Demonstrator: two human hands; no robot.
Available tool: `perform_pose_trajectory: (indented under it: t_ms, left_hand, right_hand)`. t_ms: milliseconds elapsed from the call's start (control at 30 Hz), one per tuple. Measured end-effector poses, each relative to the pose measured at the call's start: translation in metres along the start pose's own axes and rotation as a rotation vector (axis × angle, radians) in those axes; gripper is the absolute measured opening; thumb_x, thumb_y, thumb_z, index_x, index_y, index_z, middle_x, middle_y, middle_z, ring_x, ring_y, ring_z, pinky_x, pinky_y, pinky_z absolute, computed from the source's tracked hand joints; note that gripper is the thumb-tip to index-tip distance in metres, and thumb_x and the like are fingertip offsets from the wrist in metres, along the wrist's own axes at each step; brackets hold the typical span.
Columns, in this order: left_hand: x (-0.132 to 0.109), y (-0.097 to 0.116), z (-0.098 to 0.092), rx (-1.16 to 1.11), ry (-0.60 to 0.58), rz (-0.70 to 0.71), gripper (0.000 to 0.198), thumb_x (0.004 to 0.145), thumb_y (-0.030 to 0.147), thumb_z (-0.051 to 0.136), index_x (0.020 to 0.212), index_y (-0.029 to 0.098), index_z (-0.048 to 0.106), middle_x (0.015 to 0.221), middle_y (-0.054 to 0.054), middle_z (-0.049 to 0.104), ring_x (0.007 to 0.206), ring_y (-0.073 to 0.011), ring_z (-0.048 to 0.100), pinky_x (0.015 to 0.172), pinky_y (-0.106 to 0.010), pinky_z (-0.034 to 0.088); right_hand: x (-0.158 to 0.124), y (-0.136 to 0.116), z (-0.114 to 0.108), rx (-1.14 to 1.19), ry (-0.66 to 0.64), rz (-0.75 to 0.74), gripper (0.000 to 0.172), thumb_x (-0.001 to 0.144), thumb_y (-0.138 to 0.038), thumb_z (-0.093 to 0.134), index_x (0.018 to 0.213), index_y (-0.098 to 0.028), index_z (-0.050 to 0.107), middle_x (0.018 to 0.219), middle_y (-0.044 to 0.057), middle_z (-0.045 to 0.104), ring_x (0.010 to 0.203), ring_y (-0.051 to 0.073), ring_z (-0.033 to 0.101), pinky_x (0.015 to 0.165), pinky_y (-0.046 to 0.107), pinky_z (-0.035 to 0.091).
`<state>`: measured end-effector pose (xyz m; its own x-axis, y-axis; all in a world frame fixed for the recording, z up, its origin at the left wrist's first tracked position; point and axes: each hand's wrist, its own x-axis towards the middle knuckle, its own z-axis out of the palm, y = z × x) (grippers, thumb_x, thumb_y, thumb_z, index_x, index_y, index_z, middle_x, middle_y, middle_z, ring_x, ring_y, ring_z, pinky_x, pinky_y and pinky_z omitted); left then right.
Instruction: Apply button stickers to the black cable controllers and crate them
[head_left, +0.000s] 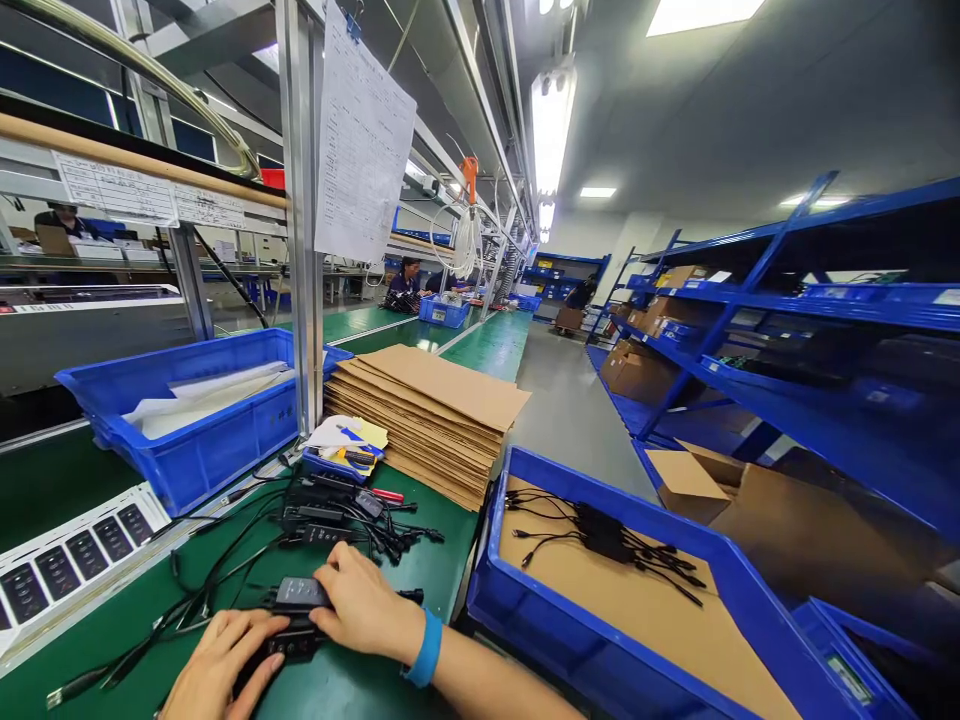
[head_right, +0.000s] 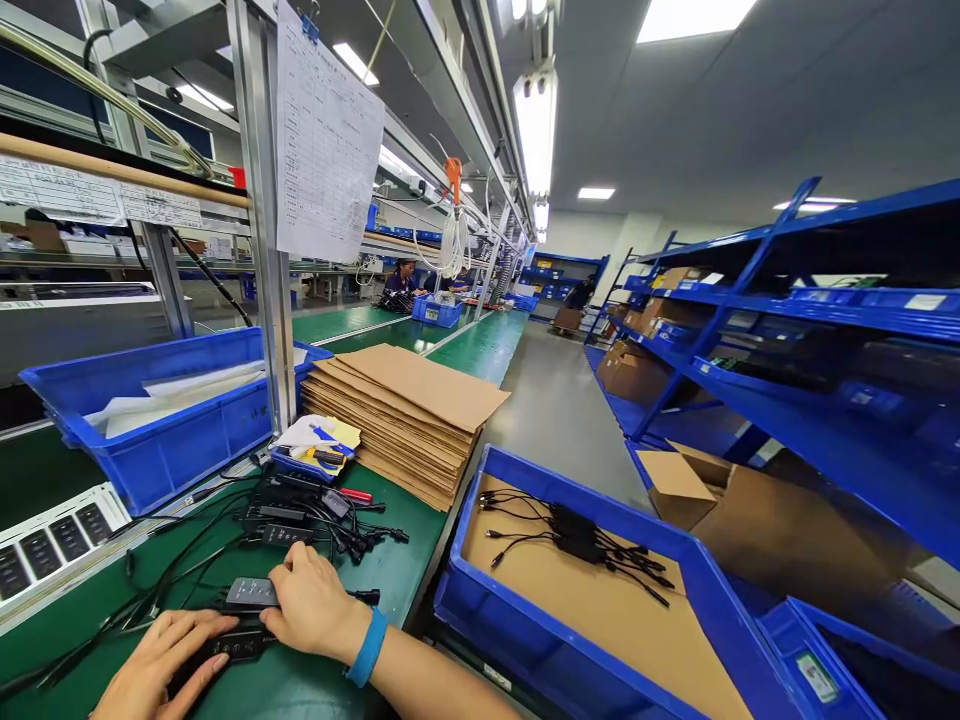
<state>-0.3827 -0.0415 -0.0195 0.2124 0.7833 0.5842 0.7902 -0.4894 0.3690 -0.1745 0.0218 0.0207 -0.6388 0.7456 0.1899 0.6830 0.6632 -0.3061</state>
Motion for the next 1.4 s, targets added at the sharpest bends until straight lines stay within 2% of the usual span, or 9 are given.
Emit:
perform_pose_trajectory:
  t_ms: [167, 333, 567, 667, 900, 1033, 1133, 1300, 1400]
  left_hand:
    - [-0.001, -0.002, 0.001, 0.05, 0.046, 0.032, 0.034, 0.088, 0.056, 0.052, 0.104, 0.032, 0.07, 0.106, -0.005, 0.064, 0.099, -0.022, 0.063, 0.08, -0.03, 0.058]
    - [0.0, 0.002, -0.002, 0.085, 0.054, 0.037, 0.033, 0.089, 0.054, 0.05, 0.097, 0.029, 0.071, 0.109, -0.008, 0.061, 0.106, -0.0268, 0.059, 0.085, -0.039, 0.057]
    - [-0.004, -0.007, 0.002, 0.103, 0.047, 0.025, 0.036, 0.089, 0.058, 0.047, 0.094, 0.03, 0.069, 0.111, -0.004, 0.067, 0.105, -0.0252, 0.063, 0.088, -0.038, 0.057]
    - [-0.004, -0.01, 0.002, 0.098, 0.061, 0.032, 0.037, 0.089, 0.058, 0.048, 0.105, 0.03, 0.067, 0.108, -0.004, 0.068, 0.101, -0.0235, 0.064, 0.084, -0.034, 0.058]
    - [-0.001, -0.008, -0.003, 0.156, 0.031, 0.109, 0.034, 0.09, 0.054, 0.05, 0.116, 0.036, 0.064, 0.108, -0.005, 0.064, 0.1, -0.0238, 0.063, 0.083, -0.037, 0.057]
    - [-0.002, -0.007, -0.003, 0.145, 0.03, 0.142, 0.031, 0.091, 0.047, 0.05, 0.115, 0.032, 0.062, 0.133, -0.008, 0.053, 0.121, -0.029, 0.054, 0.094, -0.044, 0.053]
    - [-0.004, -0.005, -0.001, 0.111, -0.012, 0.168, 0.034, 0.093, 0.042, 0.046, 0.123, 0.029, 0.055, 0.137, -0.007, 0.053, 0.125, -0.0257, 0.051, 0.103, -0.042, 0.048]
    - [-0.006, -0.001, 0.004, 0.246, -0.044, 0.118, 0.049, 0.094, 0.031, 0.041, 0.143, 0.034, 0.039, 0.123, -0.007, 0.059, 0.11, -0.0232, 0.059, 0.09, -0.034, 0.055]
    - [-0.005, -0.005, 0.007, 0.326, -0.063, 0.16, 0.053, 0.093, 0.032, 0.043, 0.145, 0.036, 0.036, 0.125, -0.006, 0.06, 0.115, -0.0254, 0.058, 0.093, -0.037, 0.055]
  right_hand:
    - [0.005, -0.003, 0.001, 0.146, -0.036, 0.022, 0.038, 0.076, -0.022, 0.068, 0.112, -0.014, 0.058, 0.109, 0.013, 0.06, 0.1, 0.028, 0.058, 0.086, 0.04, 0.049]
    - [0.003, -0.003, -0.007, 0.278, -0.049, 0.042, 0.036, 0.075, -0.02, 0.067, 0.111, -0.021, 0.062, 0.101, 0.004, 0.068, 0.094, 0.023, 0.063, 0.084, 0.032, 0.047]
    - [0.0, -0.003, -0.005, 0.406, -0.022, 0.097, 0.037, 0.07, -0.022, 0.076, 0.106, -0.025, 0.067, 0.094, -0.002, 0.071, 0.087, 0.019, 0.064, 0.08, 0.027, 0.045]
    - [0.002, 0.0, -0.007, 0.427, 0.032, 0.124, 0.036, 0.073, -0.025, 0.074, 0.108, -0.023, 0.067, 0.093, 0.0, 0.071, 0.084, 0.019, 0.064, 0.074, 0.027, 0.045]
    - [-0.001, 0.003, 0.001, 0.373, 0.096, 0.011, 0.033, 0.086, -0.014, 0.054, 0.116, -0.022, 0.066, 0.107, 0.006, 0.071, 0.101, 0.021, 0.062, 0.087, 0.03, 0.044]
    - [-0.002, 0.0, 0.009, 0.39, 0.074, -0.022, 0.031, 0.087, -0.014, 0.054, 0.113, -0.024, 0.069, 0.108, 0.002, 0.073, 0.101, 0.02, 0.065, 0.093, 0.029, 0.043]
    - [0.0, -0.002, 0.005, 0.375, 0.06, -0.082, 0.029, 0.092, -0.013, 0.048, 0.109, -0.023, 0.07, 0.103, 0.001, 0.073, 0.094, 0.015, 0.066, 0.09, 0.024, 0.044]
    - [0.002, 0.0, 0.01, 0.052, 0.237, 0.062, 0.033, 0.089, -0.009, 0.047, 0.119, -0.016, 0.059, 0.115, 0.015, 0.06, 0.104, 0.027, 0.056, 0.088, 0.042, 0.047]
    - [-0.001, 0.003, 0.018, -0.067, 0.217, 0.039, 0.025, 0.089, -0.01, 0.047, 0.107, -0.018, 0.061, 0.11, 0.012, 0.058, 0.101, 0.027, 0.054, 0.085, 0.043, 0.048]
